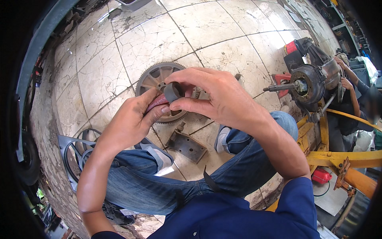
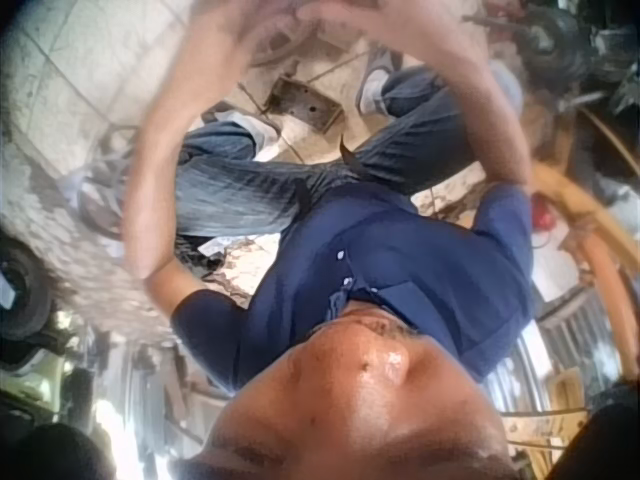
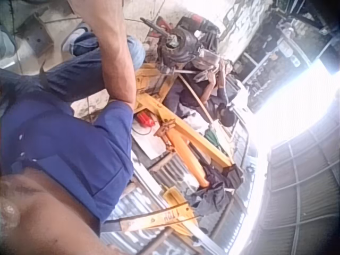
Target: The person sits on the floor and uses a sanding block to smooth a small cylindrical metal part. They repeatedly rub the part against the sanding block, rotate it, and inspect the surface. A larger gear-like metal part rests nearby on the floor.
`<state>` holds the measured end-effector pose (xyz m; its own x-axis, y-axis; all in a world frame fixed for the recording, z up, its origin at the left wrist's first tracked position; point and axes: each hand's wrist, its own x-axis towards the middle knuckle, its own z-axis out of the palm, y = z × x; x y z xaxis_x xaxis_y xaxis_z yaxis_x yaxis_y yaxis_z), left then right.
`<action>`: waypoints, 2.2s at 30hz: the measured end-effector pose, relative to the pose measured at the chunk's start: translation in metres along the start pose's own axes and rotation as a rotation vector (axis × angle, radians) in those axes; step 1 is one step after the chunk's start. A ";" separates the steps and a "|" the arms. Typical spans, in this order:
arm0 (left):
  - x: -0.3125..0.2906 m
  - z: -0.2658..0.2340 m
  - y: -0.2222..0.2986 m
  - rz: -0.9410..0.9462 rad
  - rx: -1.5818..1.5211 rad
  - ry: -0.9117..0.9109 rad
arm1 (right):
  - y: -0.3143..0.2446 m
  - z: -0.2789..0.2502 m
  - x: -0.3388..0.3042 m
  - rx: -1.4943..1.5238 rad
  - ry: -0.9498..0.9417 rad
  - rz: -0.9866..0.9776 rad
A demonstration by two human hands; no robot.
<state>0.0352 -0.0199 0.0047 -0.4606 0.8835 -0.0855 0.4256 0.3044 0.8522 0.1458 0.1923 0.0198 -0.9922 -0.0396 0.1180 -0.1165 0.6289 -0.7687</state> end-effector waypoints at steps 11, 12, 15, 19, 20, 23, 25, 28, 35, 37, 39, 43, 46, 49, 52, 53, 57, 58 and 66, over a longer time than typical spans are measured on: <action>0.000 0.000 0.002 -0.033 0.129 -0.058 | -0.003 0.001 -0.003 0.159 -0.097 0.239; 0.000 0.001 0.001 -0.021 0.128 -0.031 | -0.002 0.005 0.000 0.143 -0.059 0.137; 0.001 0.003 -0.002 0.040 0.124 0.034 | -0.002 0.009 0.002 0.139 0.032 -0.022; 0.001 0.005 -0.001 0.048 0.150 0.024 | -0.004 -0.002 -0.004 0.169 -0.090 0.304; 0.001 0.004 -0.001 0.047 0.160 0.006 | -0.004 -0.002 -0.004 0.168 -0.124 0.394; 0.001 0.002 0.000 -0.033 0.220 -0.063 | -0.001 0.002 -0.001 0.199 -0.088 0.226; 0.001 0.002 0.000 -0.036 0.188 -0.038 | -0.001 0.004 0.002 0.116 -0.024 -0.015; 0.002 0.006 -0.002 -0.006 0.194 -0.024 | -0.004 0.002 -0.002 0.166 -0.027 0.119; 0.000 0.012 -0.006 0.062 0.285 0.004 | -0.001 0.006 0.002 -0.005 -0.104 0.030; 0.000 0.010 -0.004 0.096 0.226 0.050 | 0.000 0.008 0.002 -0.024 0.003 -0.154; -0.001 0.008 -0.002 0.059 0.198 0.042 | 0.000 0.007 0.001 0.060 -0.015 -0.027; -0.002 0.006 0.001 -0.032 0.280 -0.045 | -0.004 0.000 -0.005 0.176 -0.194 0.345; -0.002 0.005 -0.001 0.055 0.311 0.012 | -0.002 0.006 -0.001 0.103 -0.131 0.099; -0.003 0.007 -0.004 0.108 0.270 0.060 | 0.000 0.010 0.000 0.063 -0.040 -0.091; -0.004 0.009 -0.005 0.091 0.268 0.042 | 0.000 0.007 -0.003 0.072 -0.147 0.139; -0.005 0.009 -0.004 0.083 0.273 0.029 | 0.000 0.007 -0.003 0.086 -0.190 0.234; -0.005 0.008 -0.003 0.099 0.299 0.042 | 0.000 0.009 -0.001 -0.012 -0.130 0.014; -0.005 0.007 -0.003 0.103 0.284 0.054 | 0.001 0.011 0.000 -0.027 -0.087 -0.058; -0.005 0.001 0.001 -0.025 0.333 -0.045 | 0.001 0.009 -0.004 0.009 -0.153 0.089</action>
<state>0.0389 -0.0233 0.0056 -0.4426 0.8868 -0.1334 0.6488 0.4193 0.6350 0.1489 0.1861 0.0127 -0.9936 -0.1028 -0.0473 -0.0279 0.6281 -0.7776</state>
